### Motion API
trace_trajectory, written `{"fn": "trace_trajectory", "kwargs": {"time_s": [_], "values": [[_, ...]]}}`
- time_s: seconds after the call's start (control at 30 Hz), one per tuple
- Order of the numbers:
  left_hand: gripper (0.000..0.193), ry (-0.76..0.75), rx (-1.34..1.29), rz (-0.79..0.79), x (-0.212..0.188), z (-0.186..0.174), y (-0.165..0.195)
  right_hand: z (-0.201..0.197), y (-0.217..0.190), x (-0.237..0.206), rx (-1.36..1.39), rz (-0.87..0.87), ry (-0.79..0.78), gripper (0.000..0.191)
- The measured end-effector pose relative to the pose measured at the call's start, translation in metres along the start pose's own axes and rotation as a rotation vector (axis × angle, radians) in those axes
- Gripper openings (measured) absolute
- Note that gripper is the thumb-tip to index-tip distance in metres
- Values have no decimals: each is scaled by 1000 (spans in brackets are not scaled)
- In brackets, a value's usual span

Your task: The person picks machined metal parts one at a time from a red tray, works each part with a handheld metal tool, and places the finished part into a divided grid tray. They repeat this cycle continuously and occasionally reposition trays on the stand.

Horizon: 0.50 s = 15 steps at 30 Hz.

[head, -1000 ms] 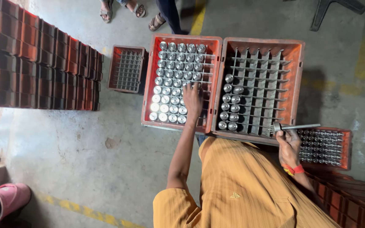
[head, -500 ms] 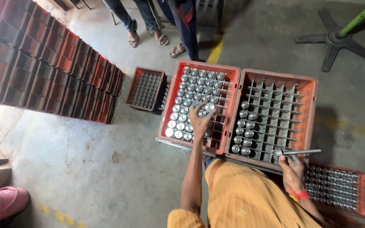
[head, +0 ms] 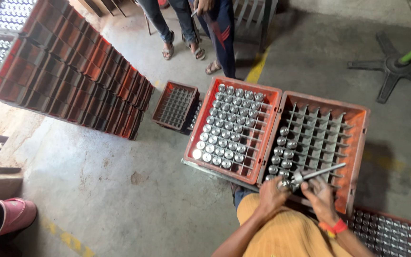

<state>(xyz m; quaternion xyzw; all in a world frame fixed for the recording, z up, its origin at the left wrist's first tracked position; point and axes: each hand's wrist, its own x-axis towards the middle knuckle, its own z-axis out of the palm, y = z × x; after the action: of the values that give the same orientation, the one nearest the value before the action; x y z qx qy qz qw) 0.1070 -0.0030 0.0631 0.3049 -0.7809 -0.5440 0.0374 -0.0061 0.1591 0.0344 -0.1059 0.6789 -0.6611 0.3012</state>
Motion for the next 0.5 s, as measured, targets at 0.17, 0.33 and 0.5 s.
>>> {"fn": "trace_trajectory", "kwargs": {"time_s": [0.17, 0.33, 0.5], "values": [[28, -74, 153, 13, -6, -2, 15, 1, 13, -11, 55, -75, -123, 48], [42, -277, 38, 29, -10, -3, 24, -20, 3, -14, -30, -26, -254, 47], [51, -349, -75, 13, -13, -1, 33, -46, -2, -3, 8, 85, -201, 48]]}}
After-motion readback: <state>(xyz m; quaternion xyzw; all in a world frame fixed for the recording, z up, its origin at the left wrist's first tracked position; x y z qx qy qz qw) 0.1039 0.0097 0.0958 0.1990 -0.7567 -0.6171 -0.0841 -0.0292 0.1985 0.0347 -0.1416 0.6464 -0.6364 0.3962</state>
